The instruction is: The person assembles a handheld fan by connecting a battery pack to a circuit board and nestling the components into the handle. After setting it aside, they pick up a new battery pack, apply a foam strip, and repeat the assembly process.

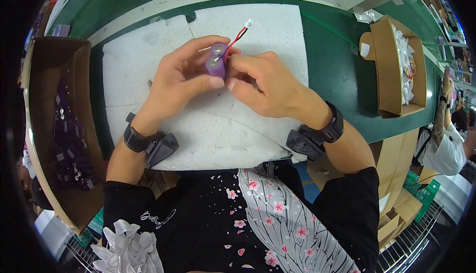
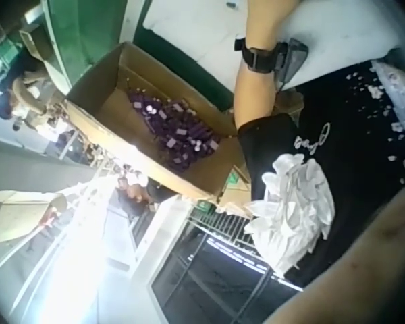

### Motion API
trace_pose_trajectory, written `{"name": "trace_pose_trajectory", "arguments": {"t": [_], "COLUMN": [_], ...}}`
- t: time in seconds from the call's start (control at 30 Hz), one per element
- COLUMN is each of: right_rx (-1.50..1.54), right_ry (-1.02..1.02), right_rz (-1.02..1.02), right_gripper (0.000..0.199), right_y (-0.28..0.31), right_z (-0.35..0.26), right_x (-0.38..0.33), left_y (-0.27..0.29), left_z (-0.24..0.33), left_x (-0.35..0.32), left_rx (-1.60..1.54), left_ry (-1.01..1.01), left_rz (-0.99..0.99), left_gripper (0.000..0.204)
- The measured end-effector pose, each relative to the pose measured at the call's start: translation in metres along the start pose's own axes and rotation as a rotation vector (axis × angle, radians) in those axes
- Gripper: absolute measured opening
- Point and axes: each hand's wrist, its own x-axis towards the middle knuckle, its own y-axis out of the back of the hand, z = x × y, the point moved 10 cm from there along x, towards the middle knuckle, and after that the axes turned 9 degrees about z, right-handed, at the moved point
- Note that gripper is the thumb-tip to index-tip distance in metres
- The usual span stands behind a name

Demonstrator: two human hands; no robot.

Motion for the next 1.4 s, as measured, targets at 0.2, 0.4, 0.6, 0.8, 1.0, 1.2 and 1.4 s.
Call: {"name": "trace_pose_trajectory", "arguments": {"t": [0.2,0.4,0.6,0.8,1.0,1.2,1.4], "right_rx": [0.038,-0.092,-0.079,-0.082,-0.120,-0.197,-0.171], "right_ry": [0.033,0.029,0.051,0.032,0.087,0.078,0.043], "right_rz": [0.008,-0.050,-0.025,-0.035,-0.029,-0.025,-0.010], "right_gripper": [0.009,0.020,0.027,0.026,0.021,0.016,0.014], "right_y": [0.0031,-0.0018,-0.0004,-0.0008,-0.0006,-0.0027,-0.0038], "right_z": [-0.0003,-0.0024,-0.0029,0.0012,-0.0052,-0.0056,-0.0013], "right_x": [-0.0006,0.0004,0.0005,-0.0007,0.0009,0.0002,-0.0001], "left_y": [-0.0005,0.0021,0.0046,0.0055,0.0053,0.0050,0.0061], "left_z": [0.0026,0.0063,0.0071,0.0070,0.0059,0.0059,0.0029], "left_x": [0.0016,0.0011,0.0021,0.0022,0.0021,0.0024,0.0028], "left_rx": [-0.055,-0.066,-0.086,-0.109,-0.117,-0.021,-0.012], "left_ry": [0.032,-0.053,-0.045,-0.027,-0.021,-0.048,-0.032], "left_rz": [-0.004,0.009,0.044,0.054,0.051,0.054,0.070], "left_gripper": [0.057,0.053,0.054,0.055,0.055,0.054,0.053]}}
